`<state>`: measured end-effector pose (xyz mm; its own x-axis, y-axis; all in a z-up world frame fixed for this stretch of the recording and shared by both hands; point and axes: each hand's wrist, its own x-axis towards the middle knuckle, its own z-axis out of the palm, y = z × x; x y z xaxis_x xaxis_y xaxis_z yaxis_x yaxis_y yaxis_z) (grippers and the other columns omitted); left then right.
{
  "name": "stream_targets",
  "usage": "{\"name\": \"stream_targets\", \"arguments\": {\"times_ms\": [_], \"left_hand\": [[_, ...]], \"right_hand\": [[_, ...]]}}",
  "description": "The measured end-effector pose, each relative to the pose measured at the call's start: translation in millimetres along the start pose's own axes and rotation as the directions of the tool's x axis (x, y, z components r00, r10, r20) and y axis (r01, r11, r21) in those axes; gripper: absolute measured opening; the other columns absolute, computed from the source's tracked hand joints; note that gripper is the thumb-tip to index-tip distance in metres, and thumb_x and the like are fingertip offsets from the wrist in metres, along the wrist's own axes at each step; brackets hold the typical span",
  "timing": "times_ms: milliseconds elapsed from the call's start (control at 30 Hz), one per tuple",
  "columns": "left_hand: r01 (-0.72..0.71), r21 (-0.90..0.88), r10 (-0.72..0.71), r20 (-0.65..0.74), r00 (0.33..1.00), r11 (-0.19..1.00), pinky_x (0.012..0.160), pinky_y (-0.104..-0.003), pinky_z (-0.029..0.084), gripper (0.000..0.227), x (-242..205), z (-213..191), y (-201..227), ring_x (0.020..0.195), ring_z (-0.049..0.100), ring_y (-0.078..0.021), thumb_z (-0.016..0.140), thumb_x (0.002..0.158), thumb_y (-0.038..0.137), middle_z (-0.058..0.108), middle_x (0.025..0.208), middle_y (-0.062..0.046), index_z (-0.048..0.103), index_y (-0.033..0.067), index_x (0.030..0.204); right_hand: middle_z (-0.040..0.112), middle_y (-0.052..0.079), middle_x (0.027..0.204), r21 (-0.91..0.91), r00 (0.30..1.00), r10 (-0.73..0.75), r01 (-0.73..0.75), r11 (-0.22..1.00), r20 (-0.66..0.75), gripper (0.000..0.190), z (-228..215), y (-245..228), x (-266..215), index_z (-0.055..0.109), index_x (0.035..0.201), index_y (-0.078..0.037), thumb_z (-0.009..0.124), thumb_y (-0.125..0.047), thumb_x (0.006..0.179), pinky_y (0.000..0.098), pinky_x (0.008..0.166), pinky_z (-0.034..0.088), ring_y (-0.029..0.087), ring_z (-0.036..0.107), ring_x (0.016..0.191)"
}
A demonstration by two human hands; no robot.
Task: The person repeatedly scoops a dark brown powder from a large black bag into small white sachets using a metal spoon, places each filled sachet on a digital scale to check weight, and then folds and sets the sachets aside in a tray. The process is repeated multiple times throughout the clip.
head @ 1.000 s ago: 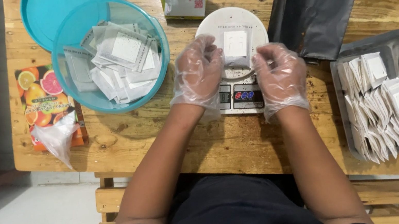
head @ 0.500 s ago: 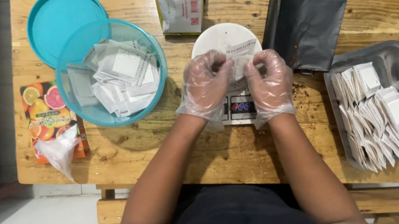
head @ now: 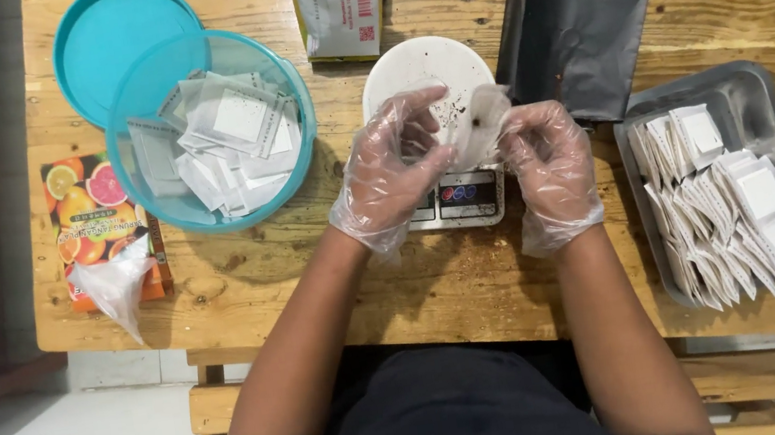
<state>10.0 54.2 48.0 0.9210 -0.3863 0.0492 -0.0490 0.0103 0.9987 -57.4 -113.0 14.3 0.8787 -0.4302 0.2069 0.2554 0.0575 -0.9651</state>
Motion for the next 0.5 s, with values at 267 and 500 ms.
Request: {"name": "stream_targets", "arguments": {"times_ms": [267,500], "left_hand": [[0.026,0.047,-0.037,0.253,0.967,0.999,0.089,-0.041,0.061,0.040,-2.9,7.0,26.3,0.098,0.070,-0.0289,0.083,0.082,0.011,0.071,0.103,-0.016,0.069,0.0026,0.118],[-0.096,-0.027,0.099,0.288,0.953,0.995,0.083,-0.043,0.063,0.027,-1.0,15.0,-1.6,0.090,0.071,-0.0302,0.072,0.081,0.005,0.068,0.094,-0.015,0.068,0.0026,0.107]], "right_hand": [[0.066,0.009,0.088,0.024,0.996,-0.068,0.067,0.997,0.064,0.010,-15.5,-2.4,-9.0,0.064,0.094,0.000,0.072,0.005,0.093,0.0293,0.078,0.056,0.011,0.061,0.082],[0.069,0.018,0.098,0.044,0.983,-0.125,0.120,0.992,0.135,0.009,-28.1,-0.2,-8.9,0.060,0.101,0.002,0.067,-0.001,0.099,0.0344,0.084,0.057,0.019,0.067,0.092]]}}
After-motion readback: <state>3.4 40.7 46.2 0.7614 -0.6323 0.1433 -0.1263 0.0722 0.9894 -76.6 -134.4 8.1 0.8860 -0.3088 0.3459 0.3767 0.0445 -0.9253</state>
